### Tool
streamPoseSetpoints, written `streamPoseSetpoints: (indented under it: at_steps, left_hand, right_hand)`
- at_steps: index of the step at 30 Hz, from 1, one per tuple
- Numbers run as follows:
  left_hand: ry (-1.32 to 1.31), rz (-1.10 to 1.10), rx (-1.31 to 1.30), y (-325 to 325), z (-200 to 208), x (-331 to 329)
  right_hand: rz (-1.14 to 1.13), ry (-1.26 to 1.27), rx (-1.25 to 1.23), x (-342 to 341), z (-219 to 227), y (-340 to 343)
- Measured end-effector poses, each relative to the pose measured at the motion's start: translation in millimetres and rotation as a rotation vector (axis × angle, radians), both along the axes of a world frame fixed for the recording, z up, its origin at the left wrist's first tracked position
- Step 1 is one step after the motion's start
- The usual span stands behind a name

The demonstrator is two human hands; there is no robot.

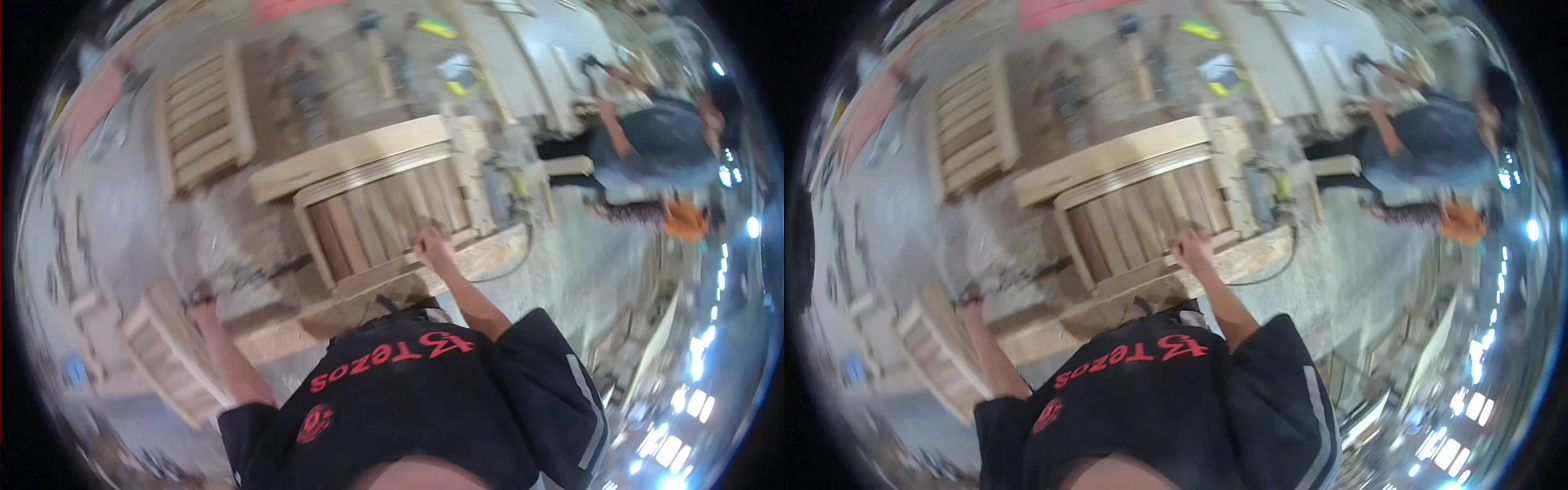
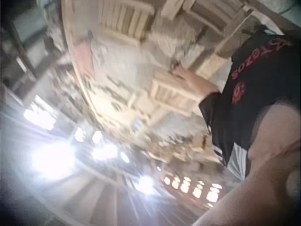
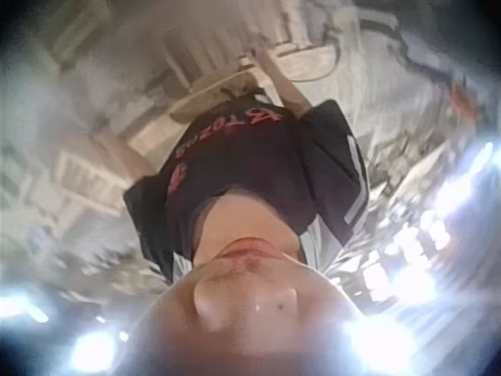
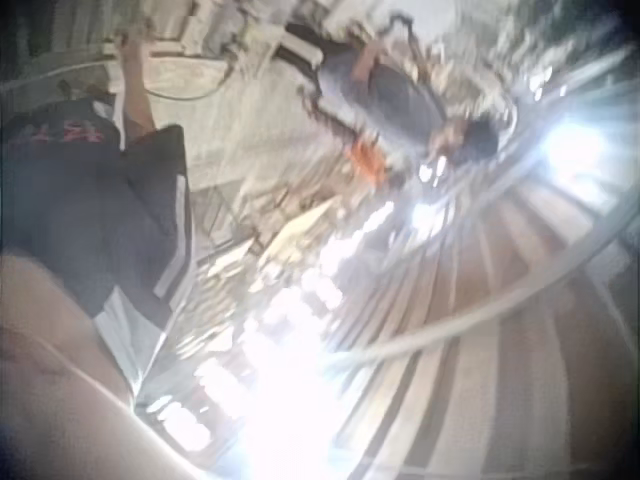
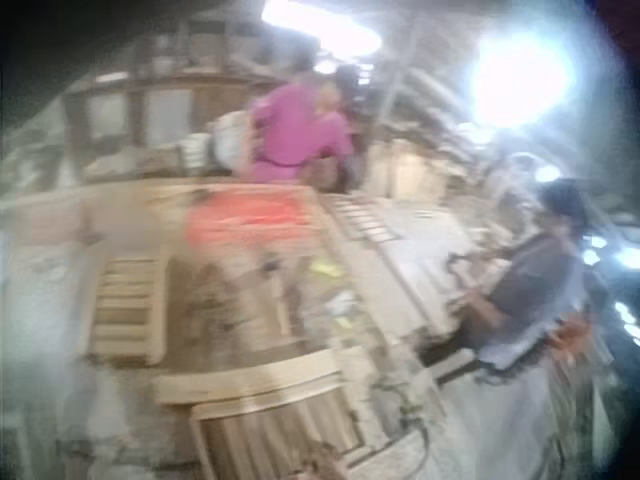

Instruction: The person is assembling wooden panels into furniture components using a nail gun and clamps.

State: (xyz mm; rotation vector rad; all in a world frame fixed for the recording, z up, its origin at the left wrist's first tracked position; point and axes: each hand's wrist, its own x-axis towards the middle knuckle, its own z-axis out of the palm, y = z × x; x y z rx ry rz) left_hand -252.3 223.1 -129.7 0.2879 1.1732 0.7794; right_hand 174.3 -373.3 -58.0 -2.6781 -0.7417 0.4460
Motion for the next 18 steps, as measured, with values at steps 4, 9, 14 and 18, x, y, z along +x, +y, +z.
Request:
streamPoseSetpoints:
  at_steps: [4, 9, 14, 18]
  left_hand:
    - [-0.395, 0.418, 0.207, -25, 34, -44]
    - [0.378, -0.542, 0.591, -171, 175, 148]
    - [0.700, -1.887, 0.451, -163, 227, 218]
    - [0.818, -1.576, 0.612, -155, 183, 186]
  right_hand:
    - [0.001, -0.132, 0.103, -3, 18, 20]
    - [0.024, -0.079, 0.082, 11, 21, -3]
    - [0.007, 0.039, 0.019, 13, 13, -10]
    - [-0.015, 0.021, 0.044, 25, 11, -1]
